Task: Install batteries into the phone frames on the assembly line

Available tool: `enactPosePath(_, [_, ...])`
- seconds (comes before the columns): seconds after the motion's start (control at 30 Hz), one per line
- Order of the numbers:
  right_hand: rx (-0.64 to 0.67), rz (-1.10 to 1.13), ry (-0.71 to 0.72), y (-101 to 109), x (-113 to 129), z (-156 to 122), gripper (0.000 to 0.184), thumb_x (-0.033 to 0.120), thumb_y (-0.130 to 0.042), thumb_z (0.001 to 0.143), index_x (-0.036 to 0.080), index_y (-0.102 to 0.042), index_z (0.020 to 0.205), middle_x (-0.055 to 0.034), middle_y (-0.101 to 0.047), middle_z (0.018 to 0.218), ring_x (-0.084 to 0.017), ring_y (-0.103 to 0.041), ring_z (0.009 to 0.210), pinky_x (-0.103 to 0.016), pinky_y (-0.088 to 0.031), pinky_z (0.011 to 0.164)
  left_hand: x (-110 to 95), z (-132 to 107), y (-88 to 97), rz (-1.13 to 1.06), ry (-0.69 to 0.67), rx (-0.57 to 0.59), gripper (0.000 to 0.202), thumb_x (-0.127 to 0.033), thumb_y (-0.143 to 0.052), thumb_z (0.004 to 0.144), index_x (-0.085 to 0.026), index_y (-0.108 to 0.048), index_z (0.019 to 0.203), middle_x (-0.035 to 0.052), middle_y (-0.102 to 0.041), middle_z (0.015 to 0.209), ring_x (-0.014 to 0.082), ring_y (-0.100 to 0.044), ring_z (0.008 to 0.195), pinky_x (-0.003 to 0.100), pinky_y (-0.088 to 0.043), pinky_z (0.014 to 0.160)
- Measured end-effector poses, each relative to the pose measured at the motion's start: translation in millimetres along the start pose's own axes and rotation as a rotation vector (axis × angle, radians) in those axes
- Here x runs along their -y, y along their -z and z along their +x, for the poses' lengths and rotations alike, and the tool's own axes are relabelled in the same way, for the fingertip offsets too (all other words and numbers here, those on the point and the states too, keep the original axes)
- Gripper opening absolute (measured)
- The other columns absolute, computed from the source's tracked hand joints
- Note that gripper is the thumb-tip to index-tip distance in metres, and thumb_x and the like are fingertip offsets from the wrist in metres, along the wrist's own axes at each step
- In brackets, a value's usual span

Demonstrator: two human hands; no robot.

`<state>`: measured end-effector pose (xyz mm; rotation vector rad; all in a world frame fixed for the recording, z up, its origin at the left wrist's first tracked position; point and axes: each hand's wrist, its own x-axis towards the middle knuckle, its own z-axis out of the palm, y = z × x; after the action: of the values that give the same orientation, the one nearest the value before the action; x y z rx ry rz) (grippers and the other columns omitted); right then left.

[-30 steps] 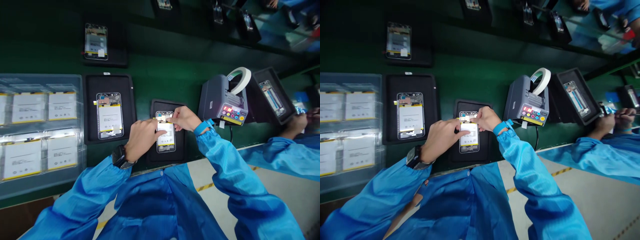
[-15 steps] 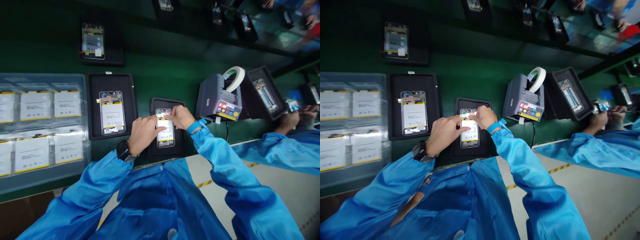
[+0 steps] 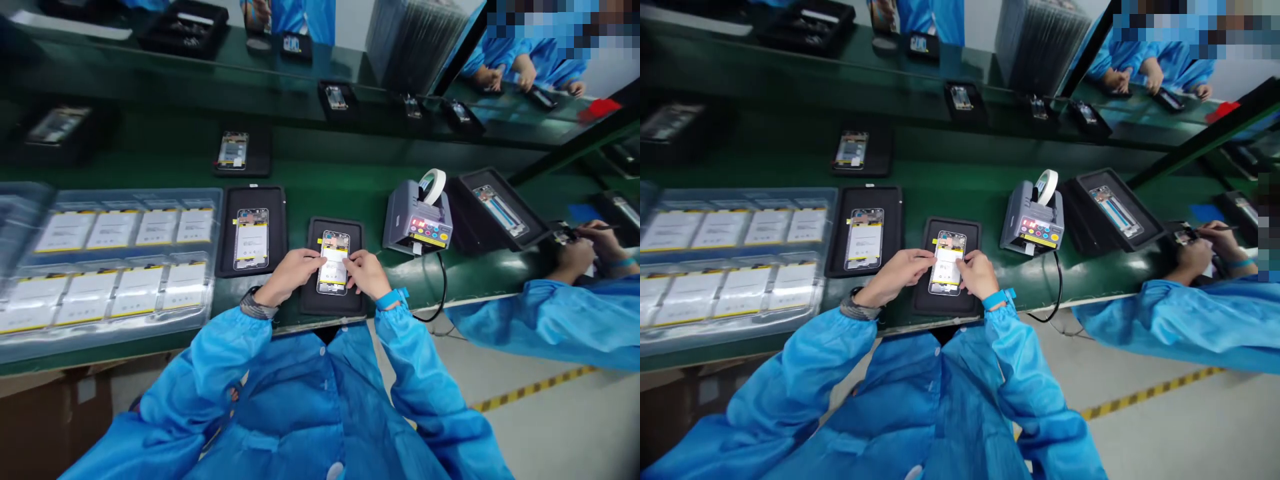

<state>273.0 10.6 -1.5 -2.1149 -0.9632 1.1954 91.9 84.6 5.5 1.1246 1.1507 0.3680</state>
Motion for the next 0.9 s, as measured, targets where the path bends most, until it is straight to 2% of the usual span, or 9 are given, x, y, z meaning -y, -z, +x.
enactPosePath(0.17, [0.017, 0.090, 0.003, 3, -4, 7, 0.015, 0.023, -0.063, 0.103, 0.020, -0.049, 0.098, 0.0055, -0.066, 0.063, -0.014, -0.067, 0.042, -0.016, -0.039, 0.030, -11, 10, -6.0, 0.089, -0.139, -0.087, 0.018, -0.026, -0.077, 0.070, -0.014, -0.070, 0.081, -0.0001, -0.064, 0.066, 0.0112, -0.053, 0.060, 0.023, -0.039, 0.057])
enactPosePath(0.27, [0.028, 0.138, 0.004, 5, -5, 7, 0.020, 0.028, -0.066, 0.103, 0.020, -0.048, 0.097, 0.0045, -0.066, 0.063, -0.015, -0.066, 0.041, -0.016, -0.037, 0.029, -13, 13, -6.5, 0.108, -0.141, -0.084, 0.022, -0.027, -0.080, 0.067, -0.015, -0.069, 0.083, 0.0009, -0.067, 0.065, 0.0132, -0.057, 0.059, 0.024, -0.039, 0.055])
enactPosePath(0.4, [0.054, 0.190, 0.022, 5, -5, 6, 0.028, 0.038, -0.071, 0.099, 0.021, -0.049, 0.094, 0.0052, -0.065, 0.059, -0.015, -0.065, 0.039, -0.016, -0.035, 0.028, -13, 18, -10.7, 0.098, -0.147, -0.043, 0.029, -0.031, -0.081, 0.070, -0.015, -0.068, 0.091, -0.0027, -0.063, 0.054, 0.0129, -0.054, 0.050, 0.024, -0.037, 0.050])
enactPosePath(0.5, [0.059, 0.217, 0.045, 7, -7, 5, 0.031, 0.044, -0.072, 0.096, 0.021, -0.051, 0.092, 0.0061, -0.062, 0.057, -0.015, -0.061, 0.036, -0.018, -0.033, 0.029, -11, 26, -21.4, -0.013, -0.235, 0.050, 0.033, -0.036, -0.086, 0.067, -0.014, -0.071, 0.086, 0.0030, -0.074, 0.069, 0.0142, -0.063, 0.060, 0.025, -0.047, 0.060])
enactPosePath(0.57, [0.011, 0.227, 0.065, 11, -10, 4, 0.031, 0.045, -0.071, 0.095, 0.021, -0.053, 0.094, 0.0078, -0.059, 0.057, -0.013, -0.057, 0.035, -0.019, -0.034, 0.032, -10, 32, -29.2, -0.107, -0.264, 0.073, 0.041, -0.039, -0.090, 0.062, -0.013, -0.072, 0.088, 0.0078, -0.079, 0.084, 0.0185, -0.070, 0.071, 0.029, -0.054, 0.068])
enactPosePath(0.63, [-0.102, 0.234, 0.137, 16, -12, 3, 0.030, 0.046, -0.073, 0.092, 0.021, -0.056, 0.096, 0.0083, -0.057, 0.061, -0.011, -0.057, 0.043, -0.019, -0.040, 0.040, -11, 35, -33.8, -0.178, -0.249, 0.111, 0.051, -0.042, -0.093, 0.061, -0.013, -0.074, 0.098, 0.0107, -0.081, 0.094, 0.0221, -0.074, 0.080, 0.033, -0.058, 0.073])
enactPosePath(0.73, [-0.273, 0.270, 0.375, 20, -11, 2, 0.032, 0.046, -0.076, 0.087, 0.020, -0.063, 0.100, 0.0040, -0.060, 0.078, -0.011, -0.058, 0.063, -0.021, -0.048, 0.059, -13, 38, -32.5, -0.245, -0.240, 0.212, 0.058, -0.044, -0.094, 0.065, -0.013, -0.075, 0.110, 0.0128, -0.081, 0.107, 0.0242, -0.077, 0.089, 0.036, -0.061, 0.082])
enactPosePath(0.8, [-0.278, 0.327, 0.493, 19, -8, 1, 0.030, 0.046, -0.073, 0.089, 0.020, -0.064, 0.099, 0.0019, -0.062, 0.083, -0.012, -0.055, 0.067, -0.024, -0.048, 0.064, -13, 39, -29.0, -0.258, -0.260, 0.244, 0.056, -0.043, -0.094, 0.069, -0.014, -0.076, 0.113, 0.0128, -0.081, 0.112, 0.0240, -0.077, 0.093, 0.036, -0.060, 0.087])
enactPosePath(0.9, [-0.207, 0.386, 0.504, 12, -3, 0, 0.024, 0.044, -0.067, 0.094, 0.020, -0.061, 0.094, 0.0021, -0.062, 0.079, -0.013, -0.053, 0.065, -0.025, -0.045, 0.061, -11, 39, -25.6, -0.244, -0.302, 0.251, 0.051, -0.043, -0.092, 0.073, -0.014, -0.077, 0.113, 0.0118, -0.081, 0.113, 0.0230, -0.077, 0.095, 0.035, -0.060, 0.089])
